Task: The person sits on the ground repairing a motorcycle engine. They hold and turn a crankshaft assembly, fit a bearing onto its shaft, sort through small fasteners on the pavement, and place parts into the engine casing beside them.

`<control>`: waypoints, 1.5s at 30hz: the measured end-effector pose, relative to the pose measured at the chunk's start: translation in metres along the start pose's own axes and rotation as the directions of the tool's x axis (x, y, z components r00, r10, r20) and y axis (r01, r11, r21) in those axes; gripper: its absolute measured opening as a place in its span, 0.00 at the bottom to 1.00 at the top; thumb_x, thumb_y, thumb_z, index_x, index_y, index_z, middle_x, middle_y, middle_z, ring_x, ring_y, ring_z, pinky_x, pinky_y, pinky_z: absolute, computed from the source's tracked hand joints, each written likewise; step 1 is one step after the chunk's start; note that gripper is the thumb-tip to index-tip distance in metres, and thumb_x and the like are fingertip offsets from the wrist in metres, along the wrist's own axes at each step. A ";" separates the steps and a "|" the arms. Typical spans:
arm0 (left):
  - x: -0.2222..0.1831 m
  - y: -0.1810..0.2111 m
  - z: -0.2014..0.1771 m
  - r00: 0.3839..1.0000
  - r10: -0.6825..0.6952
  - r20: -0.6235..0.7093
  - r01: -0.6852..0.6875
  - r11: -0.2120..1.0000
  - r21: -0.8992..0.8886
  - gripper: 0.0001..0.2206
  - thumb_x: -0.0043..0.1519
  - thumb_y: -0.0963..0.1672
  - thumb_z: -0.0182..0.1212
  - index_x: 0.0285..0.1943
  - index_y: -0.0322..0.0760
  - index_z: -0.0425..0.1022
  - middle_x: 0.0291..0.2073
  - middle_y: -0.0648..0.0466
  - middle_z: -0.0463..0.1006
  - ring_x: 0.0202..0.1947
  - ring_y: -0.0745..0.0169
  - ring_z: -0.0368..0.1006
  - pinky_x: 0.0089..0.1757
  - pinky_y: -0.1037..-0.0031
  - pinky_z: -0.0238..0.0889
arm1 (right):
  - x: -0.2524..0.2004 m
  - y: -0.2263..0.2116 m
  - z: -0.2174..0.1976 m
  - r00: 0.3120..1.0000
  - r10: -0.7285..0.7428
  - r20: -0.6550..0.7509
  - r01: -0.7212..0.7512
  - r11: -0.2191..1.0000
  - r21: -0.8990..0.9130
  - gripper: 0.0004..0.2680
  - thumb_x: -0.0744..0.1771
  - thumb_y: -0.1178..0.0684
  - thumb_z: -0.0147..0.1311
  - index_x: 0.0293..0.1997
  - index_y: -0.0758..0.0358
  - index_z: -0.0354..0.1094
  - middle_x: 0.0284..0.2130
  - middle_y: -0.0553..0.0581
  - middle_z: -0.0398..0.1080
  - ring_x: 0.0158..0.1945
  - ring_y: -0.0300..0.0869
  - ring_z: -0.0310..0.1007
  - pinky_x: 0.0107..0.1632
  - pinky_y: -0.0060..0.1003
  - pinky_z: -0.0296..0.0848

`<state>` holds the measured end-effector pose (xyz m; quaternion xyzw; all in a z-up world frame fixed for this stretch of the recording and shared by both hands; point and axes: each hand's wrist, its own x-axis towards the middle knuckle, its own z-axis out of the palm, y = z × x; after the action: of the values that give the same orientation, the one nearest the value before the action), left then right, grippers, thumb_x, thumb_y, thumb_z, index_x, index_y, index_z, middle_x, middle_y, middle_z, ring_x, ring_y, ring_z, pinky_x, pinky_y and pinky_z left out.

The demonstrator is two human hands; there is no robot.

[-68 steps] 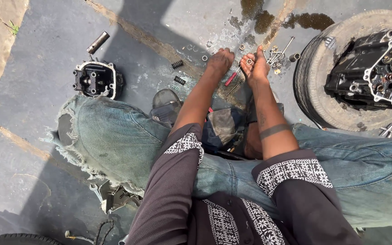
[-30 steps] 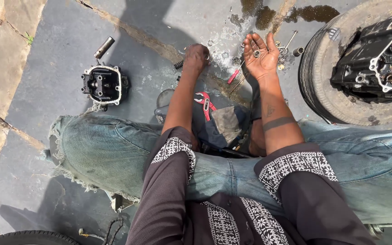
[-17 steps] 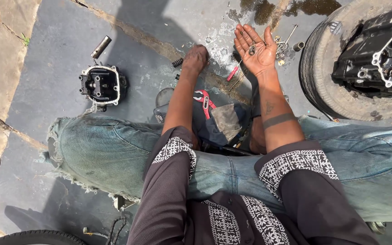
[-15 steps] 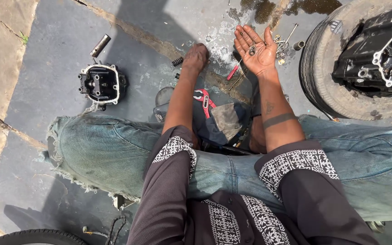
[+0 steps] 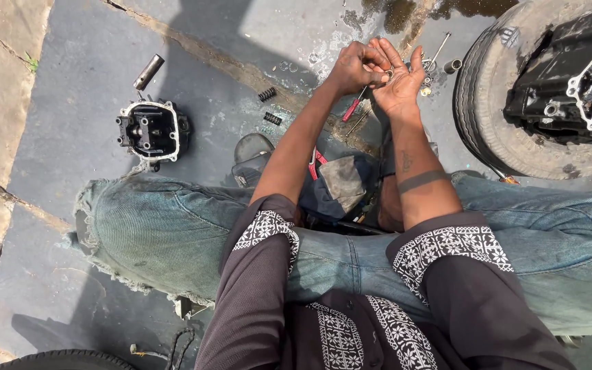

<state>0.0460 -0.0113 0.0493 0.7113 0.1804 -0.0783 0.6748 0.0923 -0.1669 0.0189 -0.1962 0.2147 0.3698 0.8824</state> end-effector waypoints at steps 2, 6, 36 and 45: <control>0.004 0.004 0.008 0.955 0.269 0.125 -0.274 0.961 0.025 0.12 0.44 0.39 0.80 0.35 0.32 0.85 0.29 0.54 0.85 0.30 0.71 0.80 0.36 0.78 0.76 | 0.000 -0.003 0.003 1.000 -0.026 0.004 0.026 1.000 0.009 0.32 0.66 0.27 0.42 0.60 0.74 0.69 0.59 0.69 0.73 0.61 0.55 0.73 0.62 0.49 0.74; 0.016 -0.026 -0.002 0.995 -0.001 0.101 0.024 0.975 -0.223 0.10 0.51 0.40 0.79 0.36 0.31 0.83 0.30 0.51 0.85 0.29 0.67 0.80 0.34 0.74 0.75 | 0.001 -0.013 -0.012 0.999 -0.053 0.001 0.053 0.994 0.097 0.29 0.68 0.30 0.45 0.61 0.74 0.70 0.60 0.68 0.73 0.64 0.53 0.73 0.62 0.44 0.73; 0.038 -0.015 0.019 0.951 0.236 0.202 -0.224 0.971 -0.077 0.15 0.45 0.38 0.79 0.41 0.28 0.83 0.35 0.46 0.85 0.37 0.61 0.81 0.41 0.70 0.77 | 0.004 -0.026 -0.004 0.984 -0.175 -0.016 0.175 0.982 0.063 0.30 0.62 0.28 0.47 0.53 0.71 0.71 0.55 0.65 0.73 0.62 0.53 0.71 0.58 0.62 0.79; 0.074 -0.037 -0.031 0.821 0.125 -0.557 0.021 0.969 0.248 0.09 0.58 0.38 0.65 0.46 0.30 0.82 0.38 0.44 0.84 0.37 0.55 0.82 0.45 0.65 0.74 | 0.010 -0.020 0.005 0.987 -0.095 -0.130 0.119 0.974 0.193 0.28 0.67 0.32 0.50 0.54 0.78 0.71 0.56 0.71 0.72 0.61 0.55 0.74 0.65 0.49 0.77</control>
<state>0.0969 0.0311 -0.0089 0.7840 0.3428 0.1341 0.4998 0.1147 -0.1718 0.0213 -0.1396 0.2924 0.2858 0.9018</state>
